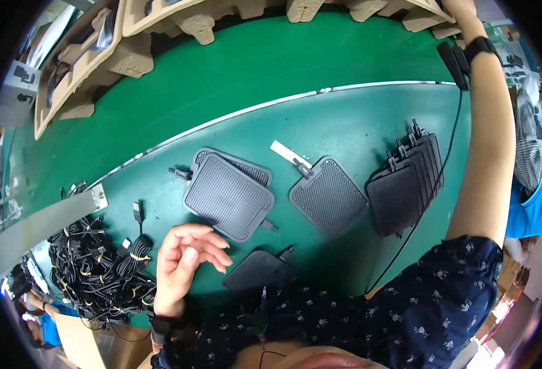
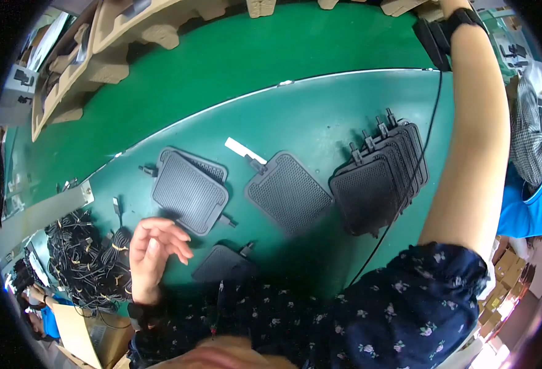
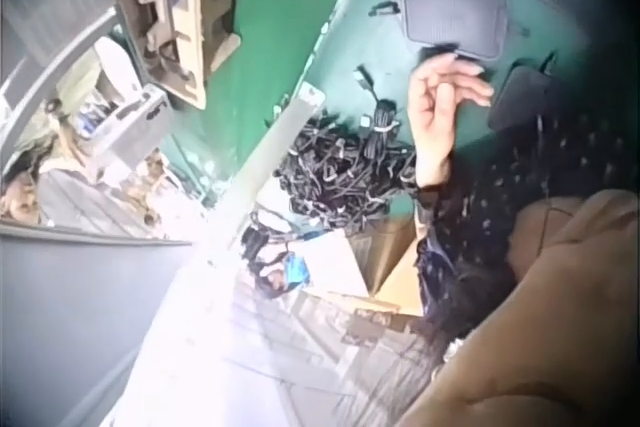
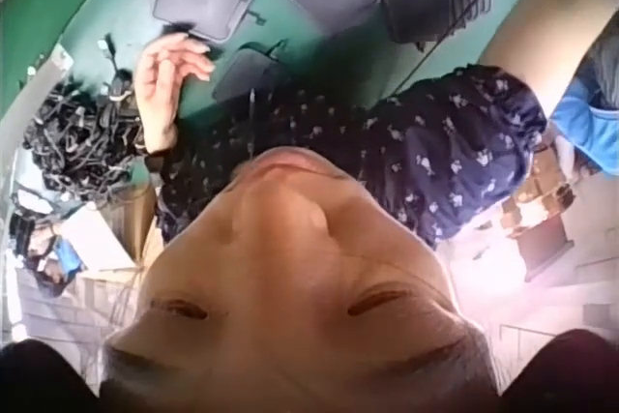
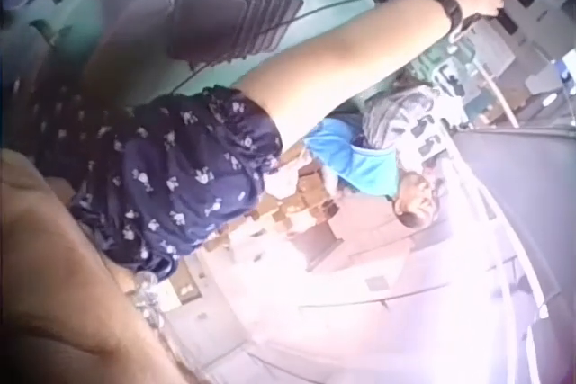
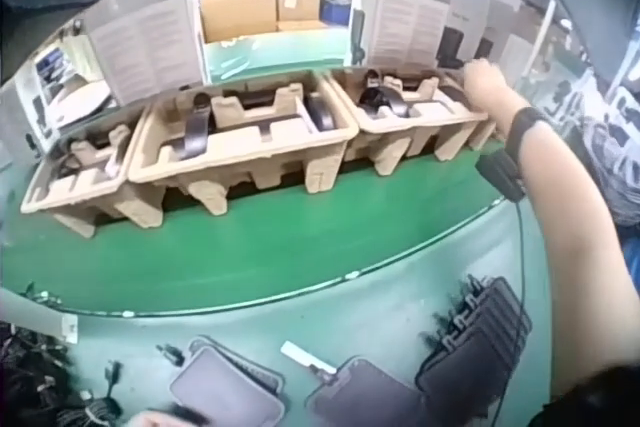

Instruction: The person picks up a cable and a base, connects them, and places the assembly into a box. They then take another base plate, peel off a backing, and place it into the box before closing the lid.

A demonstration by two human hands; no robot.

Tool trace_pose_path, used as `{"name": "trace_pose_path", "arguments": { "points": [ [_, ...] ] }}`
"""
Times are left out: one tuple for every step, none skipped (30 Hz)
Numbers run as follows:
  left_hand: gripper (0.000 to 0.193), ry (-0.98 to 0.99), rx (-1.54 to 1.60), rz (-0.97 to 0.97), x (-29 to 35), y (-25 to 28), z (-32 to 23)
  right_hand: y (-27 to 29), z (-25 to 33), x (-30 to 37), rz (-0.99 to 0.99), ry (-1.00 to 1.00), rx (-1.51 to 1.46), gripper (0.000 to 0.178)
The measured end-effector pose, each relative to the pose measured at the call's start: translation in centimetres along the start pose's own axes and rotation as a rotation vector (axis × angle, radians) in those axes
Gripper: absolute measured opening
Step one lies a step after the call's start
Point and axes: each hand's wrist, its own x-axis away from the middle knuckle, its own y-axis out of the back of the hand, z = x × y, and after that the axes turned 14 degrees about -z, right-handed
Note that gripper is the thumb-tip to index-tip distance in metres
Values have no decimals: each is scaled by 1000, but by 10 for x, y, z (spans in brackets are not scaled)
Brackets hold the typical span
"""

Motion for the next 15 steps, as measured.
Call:
{"name": "trace_pose_path", "arguments": {
  "points": [
    [33, 1, -8, -5, 0, 1, -1, 3, 4, -1, 123, -157, -295, 19],
    [32, -21, -22, 12, 1, 2, 0, -1, -2, -4, 118, -157, -289, 19],
    [32, -44, -35, 30, 1, 2, 1, -13, -12, -8, 174, -113, -232, 19],
    [31, -65, -36, 40, 1, 2, 1, -18, -16, -8, 227, -68, -183, 20],
    [30, -70, -38, 53, -1, 0, 2, -15, -19, -3, 232, -84, -199, 25],
    [30, -75, -39, 69, -2, -2, 2, -10, -23, 3, 236, -101, -213, 33],
    [30, -79, -43, 58, -4, 0, 5, -1, -13, 12, 119, -67, -208, 35],
    [30, -84, -42, 63, -3, 1, 7, 18, 0, 22, 12, -34, -197, 37],
    [29, -85, -37, 70, -3, 3, 7, 35, 7, 25, -46, 29, -136, 40],
    [29, -87, -28, 82, -5, 3, 8, 53, 14, 28, -166, -16, -297, 35],
    [28, -85, -13, 88, -5, -1, 5, 84, 19, 33, -297, 79, -426, 33],
    [28, -91, -8, 100, -4, -1, 5, 124, 28, 44, -430, 177, -556, 32],
    [28, -100, -36, 68, 0, 3, 5, 163, 53, 63, -457, 312, -763, 29],
    [27, -109, -46, 61, 0, 2, 5, 197, 67, 81, -299, 398, -926, 25],
    [27, -130, -49, 59, 1, 1, 4, 195, 66, 103, 50, 556, -1080, 58]
  ]
}}
